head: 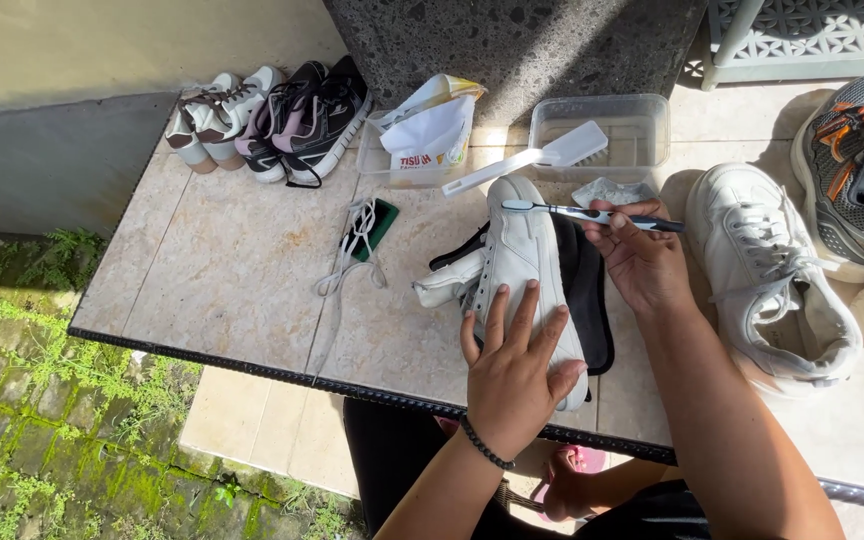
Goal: Scrubbing and cleaning the white soles of sneakers using brushes and cleaning solution.
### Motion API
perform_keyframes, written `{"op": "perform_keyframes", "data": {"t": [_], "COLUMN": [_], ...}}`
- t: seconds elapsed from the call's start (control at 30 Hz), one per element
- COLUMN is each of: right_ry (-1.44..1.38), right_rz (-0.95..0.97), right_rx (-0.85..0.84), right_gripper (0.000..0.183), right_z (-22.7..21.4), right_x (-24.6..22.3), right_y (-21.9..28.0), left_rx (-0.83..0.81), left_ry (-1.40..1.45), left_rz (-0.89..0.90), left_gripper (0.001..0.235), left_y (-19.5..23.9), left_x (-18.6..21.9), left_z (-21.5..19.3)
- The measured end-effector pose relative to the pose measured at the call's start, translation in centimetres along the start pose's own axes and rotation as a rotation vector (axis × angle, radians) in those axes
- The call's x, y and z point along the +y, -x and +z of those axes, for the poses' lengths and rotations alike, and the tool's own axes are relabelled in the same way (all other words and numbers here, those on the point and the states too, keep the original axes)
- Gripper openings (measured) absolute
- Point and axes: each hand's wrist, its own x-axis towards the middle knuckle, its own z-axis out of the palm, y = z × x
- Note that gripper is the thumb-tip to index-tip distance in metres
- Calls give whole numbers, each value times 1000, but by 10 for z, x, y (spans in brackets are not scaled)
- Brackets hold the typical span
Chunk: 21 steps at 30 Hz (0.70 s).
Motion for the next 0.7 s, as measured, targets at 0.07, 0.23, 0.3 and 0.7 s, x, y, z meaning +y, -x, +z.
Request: {"op": "perform_keyframes", "data": {"t": [0.07,0.23,0.3,0.7], "right_ry": [-32,-52,-8,-4], "right_rz": [7,36,10,-57], "right_rx": [-2,-22,-69,-84], "right_gripper": [7,4,6,5], "right_z": [-3,-14,-15,-21], "right_x": [7,-2,-9,-14], "right_y": [-8,-3,4,7], "left_rx": [-17,32,-13,60], "left_ry": [-3,-36,-21,1], "left_rz": [2,6,0,18], "left_gripper": [52,48,53,75], "left_y": [0,-1,0,-2], "left_x": [1,1,-2,2], "left_z": [0,0,1,-5]}}
